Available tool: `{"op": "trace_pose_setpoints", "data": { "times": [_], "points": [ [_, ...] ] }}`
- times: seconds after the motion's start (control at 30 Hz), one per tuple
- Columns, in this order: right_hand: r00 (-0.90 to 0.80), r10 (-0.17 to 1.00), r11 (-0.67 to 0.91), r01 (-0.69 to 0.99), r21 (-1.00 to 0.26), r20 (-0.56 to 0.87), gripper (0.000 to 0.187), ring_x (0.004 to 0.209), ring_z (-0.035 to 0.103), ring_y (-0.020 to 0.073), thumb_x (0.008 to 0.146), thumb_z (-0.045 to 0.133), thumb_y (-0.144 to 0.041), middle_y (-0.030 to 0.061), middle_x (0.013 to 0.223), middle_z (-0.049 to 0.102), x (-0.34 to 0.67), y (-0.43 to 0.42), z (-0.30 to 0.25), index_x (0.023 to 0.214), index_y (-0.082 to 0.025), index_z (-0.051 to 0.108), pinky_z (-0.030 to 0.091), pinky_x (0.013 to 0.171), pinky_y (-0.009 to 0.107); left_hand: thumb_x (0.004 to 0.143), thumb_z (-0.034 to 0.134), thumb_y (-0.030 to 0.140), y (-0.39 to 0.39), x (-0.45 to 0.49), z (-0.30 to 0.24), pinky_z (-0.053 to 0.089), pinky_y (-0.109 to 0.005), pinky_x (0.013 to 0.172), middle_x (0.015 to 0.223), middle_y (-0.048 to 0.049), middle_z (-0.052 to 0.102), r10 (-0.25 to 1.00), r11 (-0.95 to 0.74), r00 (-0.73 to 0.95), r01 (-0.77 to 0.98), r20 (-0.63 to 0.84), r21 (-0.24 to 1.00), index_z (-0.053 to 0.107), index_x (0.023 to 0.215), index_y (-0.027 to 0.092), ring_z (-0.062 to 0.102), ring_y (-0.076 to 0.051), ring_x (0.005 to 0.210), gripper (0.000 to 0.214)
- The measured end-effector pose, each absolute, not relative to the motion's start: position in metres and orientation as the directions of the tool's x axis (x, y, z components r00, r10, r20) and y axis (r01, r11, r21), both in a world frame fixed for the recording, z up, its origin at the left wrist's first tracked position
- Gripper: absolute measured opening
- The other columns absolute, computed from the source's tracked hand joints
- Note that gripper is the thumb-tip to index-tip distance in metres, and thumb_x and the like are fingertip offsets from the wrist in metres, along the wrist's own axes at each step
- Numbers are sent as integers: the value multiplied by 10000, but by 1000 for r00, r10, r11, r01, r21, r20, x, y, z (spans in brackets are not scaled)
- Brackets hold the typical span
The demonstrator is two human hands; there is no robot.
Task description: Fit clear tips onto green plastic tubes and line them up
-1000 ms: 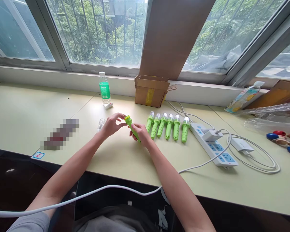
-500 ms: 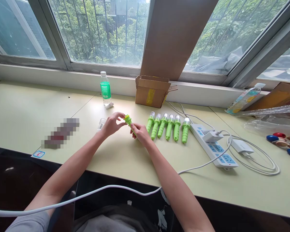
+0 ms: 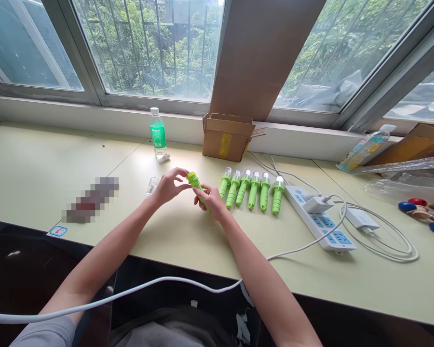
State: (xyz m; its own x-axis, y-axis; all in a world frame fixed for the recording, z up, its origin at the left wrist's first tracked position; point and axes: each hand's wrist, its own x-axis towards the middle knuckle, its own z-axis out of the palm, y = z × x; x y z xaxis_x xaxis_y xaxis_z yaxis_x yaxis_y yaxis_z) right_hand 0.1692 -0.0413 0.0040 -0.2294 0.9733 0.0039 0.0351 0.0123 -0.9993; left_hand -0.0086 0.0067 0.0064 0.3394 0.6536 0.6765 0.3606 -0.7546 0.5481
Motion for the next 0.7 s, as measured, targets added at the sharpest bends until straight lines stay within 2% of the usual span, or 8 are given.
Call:
{"op": "trace_pose_setpoints", "data": {
  "times": [0.17, 0.4, 0.57, 0.7],
  "points": [
    [-280, 959, -38, -17, -999, -31, 376, 326, 390, 77, 720, 615, -528, 7, 557, 619, 170, -43, 7, 853, -183, 546, 249, 329, 219, 735, 686, 231, 7, -10, 7, 573, -291, 690, 992, -50, 619, 657, -753, 344, 338, 671, 564, 532, 958, 188, 608, -148, 899, 274],
    [-230, 973, 1, 60, -998, -13, 394, 443, 488, 97, 733, 599, -561, 3, 630, 584, 170, -41, 3, 841, -182, 594, 373, 397, 232, 744, 672, 217, 8, -11, 6, 574, -306, 705, 988, -51, 636, 625, -779, 369, 355, 688, 517, 541, 863, 182, 612, -156, 926, 180],
    [-210, 977, 41, 82, -996, 23, 396, 359, 391, 81, 777, 529, -577, -42, 499, 490, 167, -41, 1, 848, -189, 565, 282, 336, 224, 754, 667, 259, 7, -9, 4, 578, -296, 683, 971, -46, 633, 643, -764, 352, 355, 680, 539, 554, 972, 192, 621, -145, 873, 253],
    [-228, 974, 30, 69, -997, 13, 390, 322, 367, 73, 742, 591, -539, -67, 489, 505, 166, -42, -1, 932, -206, 518, 254, 315, 210, 750, 673, 290, 7, -9, 5, 582, -295, 699, 980, -49, 624, 659, -752, 358, 307, 661, 583, 545, 992, 193, 619, -148, 891, 291]
  ]
}}
